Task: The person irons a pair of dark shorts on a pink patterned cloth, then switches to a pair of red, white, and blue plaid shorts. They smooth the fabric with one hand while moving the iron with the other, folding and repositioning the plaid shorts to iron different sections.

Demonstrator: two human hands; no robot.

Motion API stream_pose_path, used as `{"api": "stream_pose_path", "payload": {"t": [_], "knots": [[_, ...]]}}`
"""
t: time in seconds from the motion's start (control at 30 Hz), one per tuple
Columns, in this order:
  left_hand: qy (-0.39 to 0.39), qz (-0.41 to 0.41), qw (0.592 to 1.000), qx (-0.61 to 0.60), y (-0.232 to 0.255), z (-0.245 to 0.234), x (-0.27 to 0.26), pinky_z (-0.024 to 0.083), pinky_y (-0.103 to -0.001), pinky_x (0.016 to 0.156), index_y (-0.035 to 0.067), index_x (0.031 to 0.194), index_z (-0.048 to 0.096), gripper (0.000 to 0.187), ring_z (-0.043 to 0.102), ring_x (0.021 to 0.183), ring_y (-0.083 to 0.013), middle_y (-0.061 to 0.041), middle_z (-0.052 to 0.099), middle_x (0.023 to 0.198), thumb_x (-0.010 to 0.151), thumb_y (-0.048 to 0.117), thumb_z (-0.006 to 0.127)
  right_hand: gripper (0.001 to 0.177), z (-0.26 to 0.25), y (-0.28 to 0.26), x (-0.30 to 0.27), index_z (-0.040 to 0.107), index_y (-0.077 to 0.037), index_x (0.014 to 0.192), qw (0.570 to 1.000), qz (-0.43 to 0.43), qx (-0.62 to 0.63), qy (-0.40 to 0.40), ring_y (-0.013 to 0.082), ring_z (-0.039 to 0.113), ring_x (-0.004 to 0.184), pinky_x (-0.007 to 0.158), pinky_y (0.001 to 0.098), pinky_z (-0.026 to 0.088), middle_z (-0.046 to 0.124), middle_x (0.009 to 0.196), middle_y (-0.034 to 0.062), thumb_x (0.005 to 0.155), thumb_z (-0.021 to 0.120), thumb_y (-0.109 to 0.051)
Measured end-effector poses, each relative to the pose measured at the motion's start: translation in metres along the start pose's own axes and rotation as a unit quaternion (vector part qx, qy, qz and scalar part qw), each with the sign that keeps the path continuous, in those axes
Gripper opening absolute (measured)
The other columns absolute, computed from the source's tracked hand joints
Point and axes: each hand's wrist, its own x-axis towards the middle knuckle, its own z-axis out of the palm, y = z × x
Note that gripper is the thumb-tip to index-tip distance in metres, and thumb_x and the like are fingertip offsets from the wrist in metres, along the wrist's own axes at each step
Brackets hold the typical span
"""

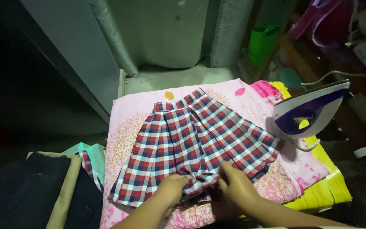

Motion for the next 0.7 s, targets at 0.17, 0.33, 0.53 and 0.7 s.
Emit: {"api": "stream_pose_path", "payload": {"t": [0.17, 0.33, 0.53, 0.7], "knots": [[0.071, 0.060, 0.987, 0.134, -0.017, -0.008, 0.010, 0.049, -0.036, 0.062, 0.004, 0.076, 0.068, 0.035, 0.062, 0.061, -0.0205, -0.007, 0.068, 0.066, 0.092, 0.035, 0.065, 0.017, -0.004, 0.027, -0.001, 0.054, -0.006, 0.096, 0.995, -0.064, -0.065, 0.044, 0.0437, 0.063, 0.084, 0.069, 0.0474, 0.049, 0.066, 0.084, 0.0212, 0.084, 0.066, -0.007], [-0.010, 0.028, 0.992, 0.122, -0.016, -0.007, 0.015, 0.048, -0.038, 0.062, 0.002, 0.076, 0.069, 0.044, 0.061, 0.061, -0.0208, -0.007, 0.066, 0.065, 0.094, 0.042, 0.065, 0.023, -0.005, 0.045, 0.007, 0.058, -0.005, 0.095, 0.981, -0.088, -0.020, -0.169, 0.0272, 0.067, 0.074, 0.068, 0.0393, 0.054, 0.066, 0.078, 0.0115, 0.081, 0.076, -0.011], [-0.089, 0.037, 0.963, 0.251, -0.013, -0.003, 0.014, 0.041, -0.032, 0.056, 0.007, 0.071, 0.066, 0.047, 0.053, 0.057, -0.0159, -0.003, 0.058, 0.060, 0.096, 0.047, 0.064, 0.027, -0.007, 0.031, 0.042, 0.068, -0.009, 0.114, 0.938, 0.222, 0.201, -0.172, 0.0208, 0.048, 0.074, 0.064, 0.0368, 0.036, 0.063, 0.087, 0.0024, 0.097, 0.062, -0.030], [-0.069, -0.050, 0.996, 0.029, -0.018, 0.001, 0.009, 0.044, -0.031, 0.056, 0.008, 0.073, 0.066, 0.026, 0.052, 0.057, -0.0124, 0.001, 0.060, 0.060, 0.091, 0.026, 0.072, 0.050, 0.004, 0.008, 0.059, 0.068, -0.010, 0.101, 0.883, 0.316, 0.267, -0.223, 0.0159, 0.058, 0.075, 0.070, 0.0318, 0.047, 0.065, 0.093, 0.0039, 0.104, 0.045, -0.054]]}}
